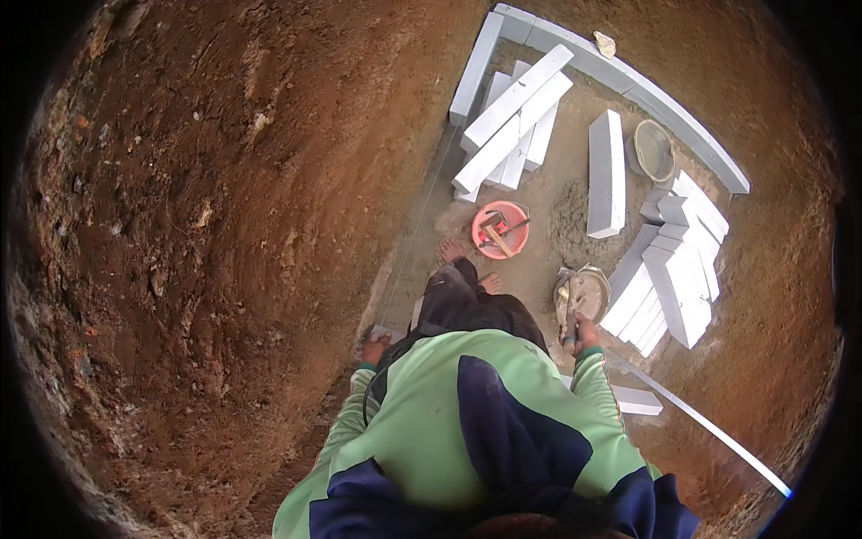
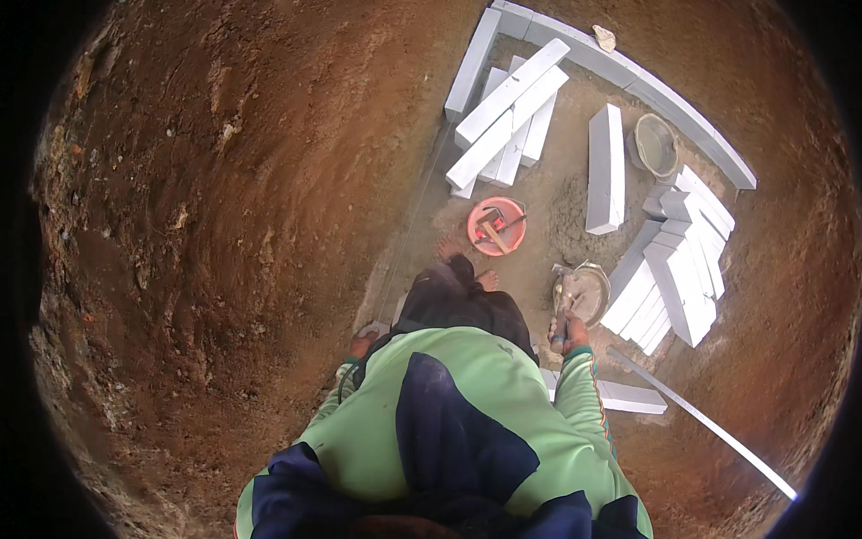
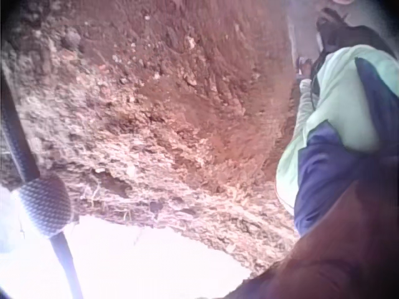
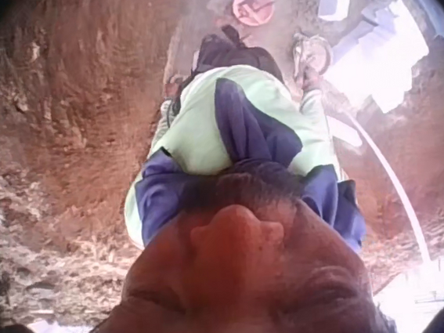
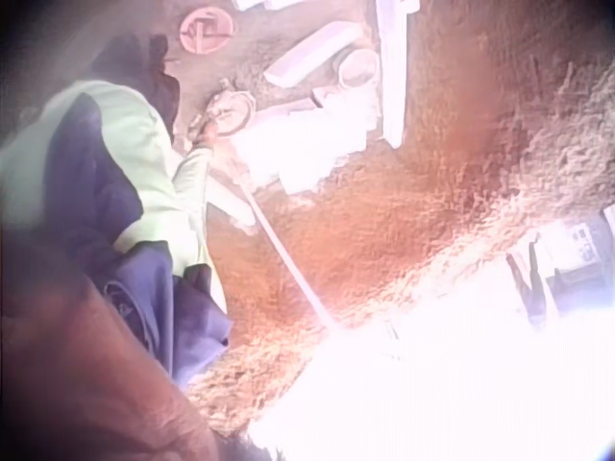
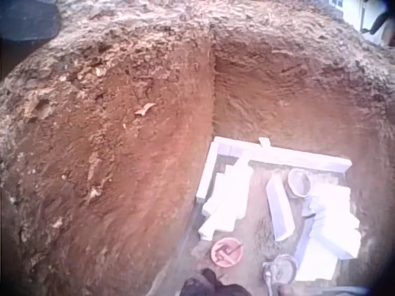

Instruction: The person measures a layout in a dirt trench, applies mortar to large white blocks using a trowel, and positions the blocks along a guide string to build a structure.

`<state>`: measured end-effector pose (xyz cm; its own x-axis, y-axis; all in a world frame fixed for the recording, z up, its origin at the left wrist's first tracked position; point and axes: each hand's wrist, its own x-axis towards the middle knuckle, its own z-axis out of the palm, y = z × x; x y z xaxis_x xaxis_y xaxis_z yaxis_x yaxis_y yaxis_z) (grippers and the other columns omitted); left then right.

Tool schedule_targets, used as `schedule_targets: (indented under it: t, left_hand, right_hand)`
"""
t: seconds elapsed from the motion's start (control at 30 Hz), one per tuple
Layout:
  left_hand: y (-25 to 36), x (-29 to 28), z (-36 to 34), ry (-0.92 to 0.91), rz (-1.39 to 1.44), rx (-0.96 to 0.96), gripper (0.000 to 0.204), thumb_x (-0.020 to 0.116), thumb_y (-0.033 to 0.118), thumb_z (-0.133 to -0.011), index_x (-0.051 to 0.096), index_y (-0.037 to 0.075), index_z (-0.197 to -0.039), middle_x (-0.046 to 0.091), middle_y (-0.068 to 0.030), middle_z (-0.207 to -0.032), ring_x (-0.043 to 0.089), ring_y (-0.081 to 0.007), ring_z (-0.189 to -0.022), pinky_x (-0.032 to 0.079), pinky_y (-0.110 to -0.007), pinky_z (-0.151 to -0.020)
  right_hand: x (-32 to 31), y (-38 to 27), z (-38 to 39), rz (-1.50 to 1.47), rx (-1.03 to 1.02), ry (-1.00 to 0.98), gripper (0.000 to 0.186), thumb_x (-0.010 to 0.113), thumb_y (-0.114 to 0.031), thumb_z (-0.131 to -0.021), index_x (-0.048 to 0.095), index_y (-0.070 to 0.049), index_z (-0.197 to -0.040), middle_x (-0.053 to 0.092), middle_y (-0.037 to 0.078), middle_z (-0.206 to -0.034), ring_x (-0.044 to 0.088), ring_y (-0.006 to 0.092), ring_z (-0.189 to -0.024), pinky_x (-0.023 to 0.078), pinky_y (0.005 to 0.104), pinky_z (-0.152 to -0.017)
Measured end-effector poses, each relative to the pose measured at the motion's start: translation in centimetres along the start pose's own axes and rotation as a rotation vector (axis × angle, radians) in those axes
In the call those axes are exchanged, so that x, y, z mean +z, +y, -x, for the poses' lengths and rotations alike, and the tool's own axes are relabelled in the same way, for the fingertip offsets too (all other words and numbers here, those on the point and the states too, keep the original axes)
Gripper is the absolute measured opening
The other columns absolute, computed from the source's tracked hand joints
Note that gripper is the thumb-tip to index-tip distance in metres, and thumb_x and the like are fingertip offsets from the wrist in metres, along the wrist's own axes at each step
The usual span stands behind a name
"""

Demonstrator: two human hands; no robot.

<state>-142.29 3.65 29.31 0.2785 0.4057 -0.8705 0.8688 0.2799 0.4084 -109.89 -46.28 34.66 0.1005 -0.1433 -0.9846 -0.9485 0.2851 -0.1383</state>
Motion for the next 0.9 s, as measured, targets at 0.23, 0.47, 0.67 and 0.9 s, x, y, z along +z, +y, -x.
schedule_targets:
  t: [0.23, 0.47, 0.67, 0.9]
  left_hand:
    - [1.3, -3.0, 0.0, 0.133, 0.105, -0.022, 0.031, 0.064, 0.025, -0.097, 0.065, 0.014, -0.127, 0.068, -0.006, -0.096, 0.064, -0.0158, -0.086, 0.051, -0.033, -0.065]
    - [1.7, 2.4, 1.9, 0.051, 0.165, -0.002, 0.041, 0.069, 0.032, -0.095, 0.064, 0.008, -0.127, 0.069, -0.0059, -0.098, 0.062, -0.0151, -0.086, 0.046, -0.034, -0.067]
    - [-6.2, 5.7, 2.8, 0.11, 0.177, 0.017, 0.049, 0.072, 0.033, -0.091, 0.064, -0.001, -0.127, 0.07, -0.014, -0.098, 0.065, -0.0211, -0.086, 0.052, -0.036, -0.079]
    - [-12.5, 9.3, 3.2, 0.152, 0.114, -0.005, 0.065, 0.076, 0.038, -0.087, 0.06, -0.007, -0.131, 0.067, -0.0226, -0.125, 0.064, -0.033, -0.115, 0.048, -0.038, -0.101]
  right_hand:
    - [0.1, 4.3, -0.1, 0.065, 0.055, -0.1, 0.025, 0.054, -0.039, -0.102, 0.06, -0.014, -0.104, 0.063, 0.006, -0.077, 0.057, 0.0221, -0.058, 0.049, 0.0368, -0.049]
    - [-10.0, 8.5, -3.3, 0.328, -0.077, 0.189, 0.027, 0.059, -0.032, -0.098, 0.067, -0.007, -0.105, 0.07, 0.013, -0.09, 0.067, 0.029, -0.071, 0.056, 0.0461, -0.062]
    - [-14.4, 8.4, -0.9, 0.659, -0.143, 0.182, 0.029, 0.057, -0.034, -0.099, 0.065, -0.007, -0.106, 0.069, 0.013, -0.09, 0.067, 0.029, -0.072, 0.057, 0.0449, -0.064]
    - [-15.8, 4.1, -1.1, 0.722, -0.231, 0.127, 0.03, 0.056, -0.037, -0.101, 0.062, -0.008, -0.105, 0.067, 0.011, -0.084, 0.066, 0.0277, -0.068, 0.056, 0.0418, -0.061]
